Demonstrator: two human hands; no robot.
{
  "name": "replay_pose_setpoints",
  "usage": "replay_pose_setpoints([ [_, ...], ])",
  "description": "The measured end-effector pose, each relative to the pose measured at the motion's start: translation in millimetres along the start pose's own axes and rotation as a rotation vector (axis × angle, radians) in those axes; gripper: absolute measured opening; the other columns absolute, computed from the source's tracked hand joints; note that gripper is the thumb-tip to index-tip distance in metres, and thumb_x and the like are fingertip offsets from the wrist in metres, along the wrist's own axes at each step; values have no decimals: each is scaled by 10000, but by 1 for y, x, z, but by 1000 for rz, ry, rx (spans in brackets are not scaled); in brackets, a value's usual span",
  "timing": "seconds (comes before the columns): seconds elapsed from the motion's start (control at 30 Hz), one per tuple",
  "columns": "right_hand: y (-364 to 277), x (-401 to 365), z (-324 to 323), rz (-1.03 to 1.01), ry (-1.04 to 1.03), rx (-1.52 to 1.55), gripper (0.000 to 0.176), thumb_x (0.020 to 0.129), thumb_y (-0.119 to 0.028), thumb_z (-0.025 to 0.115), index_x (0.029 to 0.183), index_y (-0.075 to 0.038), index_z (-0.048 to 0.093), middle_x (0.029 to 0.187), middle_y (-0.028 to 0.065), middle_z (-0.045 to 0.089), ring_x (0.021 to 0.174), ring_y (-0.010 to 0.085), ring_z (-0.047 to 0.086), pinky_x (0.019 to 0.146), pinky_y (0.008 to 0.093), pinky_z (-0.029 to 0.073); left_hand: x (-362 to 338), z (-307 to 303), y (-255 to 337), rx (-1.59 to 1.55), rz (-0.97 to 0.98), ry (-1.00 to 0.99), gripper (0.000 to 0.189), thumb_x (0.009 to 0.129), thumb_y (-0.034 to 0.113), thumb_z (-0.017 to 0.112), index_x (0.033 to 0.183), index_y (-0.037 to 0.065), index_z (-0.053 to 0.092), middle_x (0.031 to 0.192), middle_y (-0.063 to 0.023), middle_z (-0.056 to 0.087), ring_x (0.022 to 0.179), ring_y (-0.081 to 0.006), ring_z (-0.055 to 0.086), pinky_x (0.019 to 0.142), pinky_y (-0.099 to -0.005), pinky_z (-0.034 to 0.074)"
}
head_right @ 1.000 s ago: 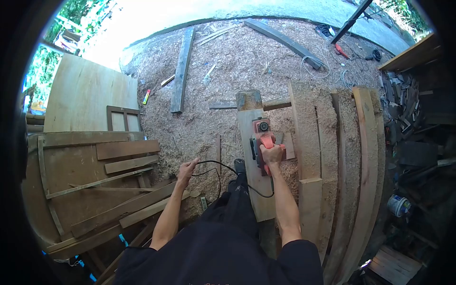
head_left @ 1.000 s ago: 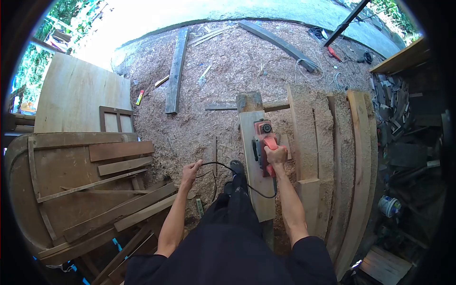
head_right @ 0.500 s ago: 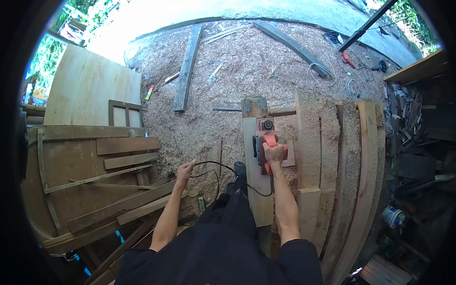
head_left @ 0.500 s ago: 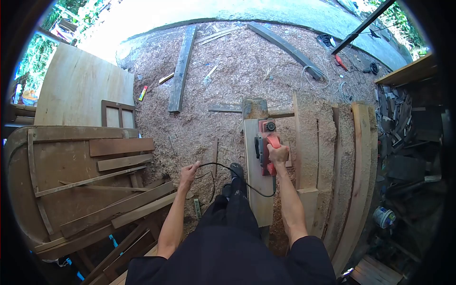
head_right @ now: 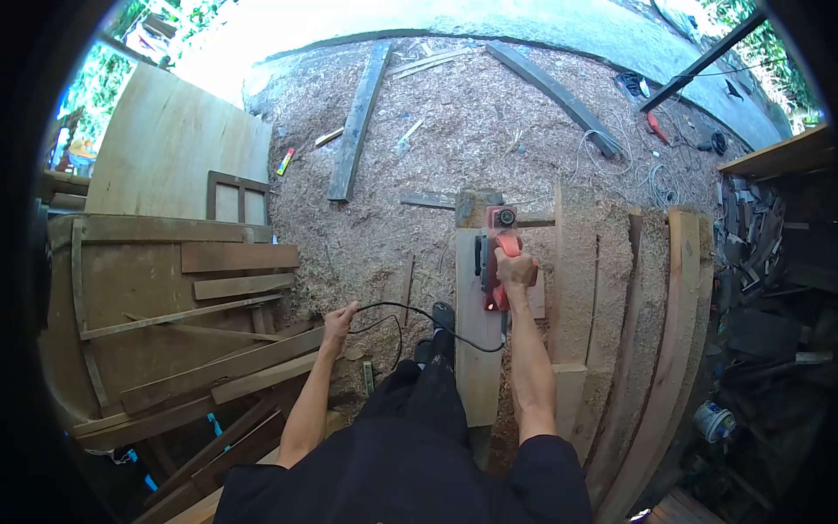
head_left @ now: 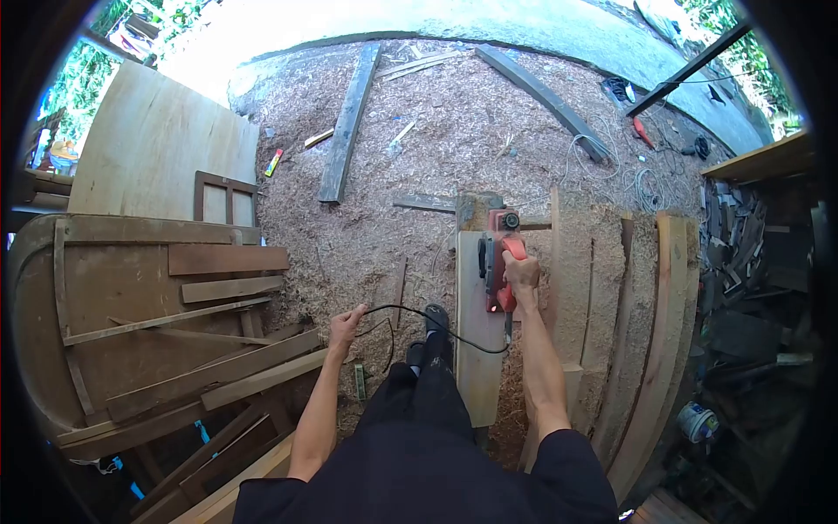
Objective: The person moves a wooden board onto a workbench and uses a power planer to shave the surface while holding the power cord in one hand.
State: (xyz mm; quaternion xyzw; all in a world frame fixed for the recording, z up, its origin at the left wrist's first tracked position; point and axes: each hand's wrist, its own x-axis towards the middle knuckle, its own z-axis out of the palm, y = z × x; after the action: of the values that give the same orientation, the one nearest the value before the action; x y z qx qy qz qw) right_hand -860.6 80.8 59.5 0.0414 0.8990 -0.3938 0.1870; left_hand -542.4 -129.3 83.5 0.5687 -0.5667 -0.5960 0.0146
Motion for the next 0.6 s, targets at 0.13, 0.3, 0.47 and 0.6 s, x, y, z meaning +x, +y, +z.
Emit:
replay_pose_setpoints([
  [0.13,-7,30,7,-6,1,-50,352,683,-305,586,506,-1,592,411,80,527,387,187,554,433,319,452,2,-4,0,28,19,1,450,812,367,635,506,121,415,519,89,311,488,-36,252,443,-253,185],
  [0.3,-28,44,-7,14,-11,27,300,689,-238,589,527,15,579,433,73,526,372,171,534,383,310,424,-1,-8,8,14,-11,32,441,815,360,633,516,111,424,516,82,320,486,-36,267,445,-248,201],
  [0.47,-20,29,-31,10,-10,103,255,693,-189,587,545,17,573,451,63,522,367,153,521,360,296,408,-1,-25,-3,-3,-14,13,409,805,371,638,545,99,477,530,77,344,504,-41,294,463,-237,229],
  [0.6,10,-10,-49,59,-16,76,231,695,-169,583,558,17,573,460,56,519,365,143,515,351,287,401,-10,-39,-17,24,-8,3,405,798,386,640,559,92,497,530,74,355,513,-41,311,472,-241,247],
])
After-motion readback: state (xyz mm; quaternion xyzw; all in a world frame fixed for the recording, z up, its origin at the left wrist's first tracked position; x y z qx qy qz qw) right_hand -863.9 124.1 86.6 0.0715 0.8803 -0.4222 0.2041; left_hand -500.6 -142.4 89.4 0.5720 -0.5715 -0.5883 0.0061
